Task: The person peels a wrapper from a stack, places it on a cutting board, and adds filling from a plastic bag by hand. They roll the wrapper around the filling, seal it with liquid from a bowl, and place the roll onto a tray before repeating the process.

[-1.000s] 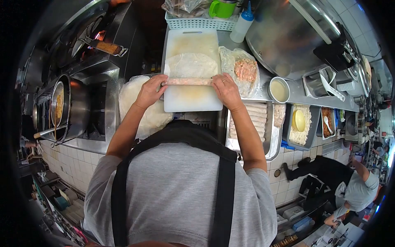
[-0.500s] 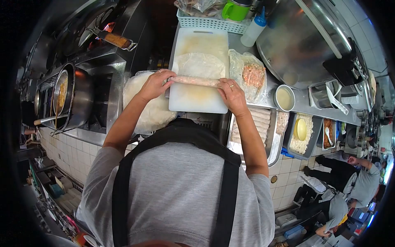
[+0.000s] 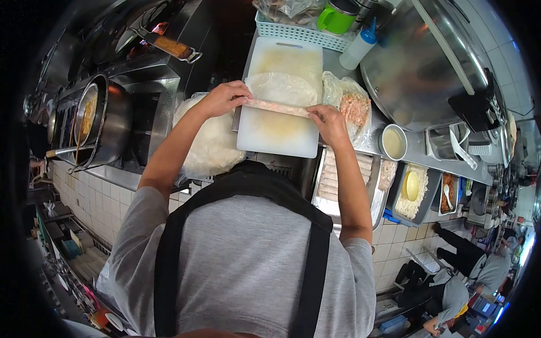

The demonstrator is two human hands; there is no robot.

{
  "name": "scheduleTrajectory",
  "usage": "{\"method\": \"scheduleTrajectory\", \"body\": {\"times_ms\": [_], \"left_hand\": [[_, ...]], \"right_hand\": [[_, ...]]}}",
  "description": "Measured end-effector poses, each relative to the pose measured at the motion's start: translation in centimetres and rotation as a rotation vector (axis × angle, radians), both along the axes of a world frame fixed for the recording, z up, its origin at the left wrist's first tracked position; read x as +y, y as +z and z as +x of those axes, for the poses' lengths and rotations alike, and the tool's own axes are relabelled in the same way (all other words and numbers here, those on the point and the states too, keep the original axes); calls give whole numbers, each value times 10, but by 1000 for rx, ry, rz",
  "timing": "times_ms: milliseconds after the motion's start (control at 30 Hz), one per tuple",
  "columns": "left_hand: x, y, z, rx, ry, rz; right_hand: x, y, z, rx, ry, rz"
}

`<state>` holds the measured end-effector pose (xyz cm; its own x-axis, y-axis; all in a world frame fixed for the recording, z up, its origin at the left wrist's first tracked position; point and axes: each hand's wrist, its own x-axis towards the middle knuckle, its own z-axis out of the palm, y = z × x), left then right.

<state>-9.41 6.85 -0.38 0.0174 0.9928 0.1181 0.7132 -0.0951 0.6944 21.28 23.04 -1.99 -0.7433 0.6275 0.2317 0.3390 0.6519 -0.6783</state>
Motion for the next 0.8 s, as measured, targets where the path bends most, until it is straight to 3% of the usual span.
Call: {"method": "scheduleTrajectory", "body": {"times_ms": [267, 367, 467, 567, 667, 800], "left_hand": [[12, -11, -9, 23, 25, -112], [14, -12, -3, 83, 85, -101], [13, -15, 6, 283, 151, 269], [8, -14, 18, 296, 272, 257], [0, -25, 23, 216, 385, 144], [-14, -32, 27, 280, 283, 366]], "right_hand": [[13, -6, -5, -8, -46, -130], [18, -7, -9, 64, 28, -21], [14, -6, -14, 75, -18, 173], [7, -6, -18, 78, -88, 183], [6, -15, -14, -30, -99, 365], [-8, -6, -7, 65, -18, 588]]}}
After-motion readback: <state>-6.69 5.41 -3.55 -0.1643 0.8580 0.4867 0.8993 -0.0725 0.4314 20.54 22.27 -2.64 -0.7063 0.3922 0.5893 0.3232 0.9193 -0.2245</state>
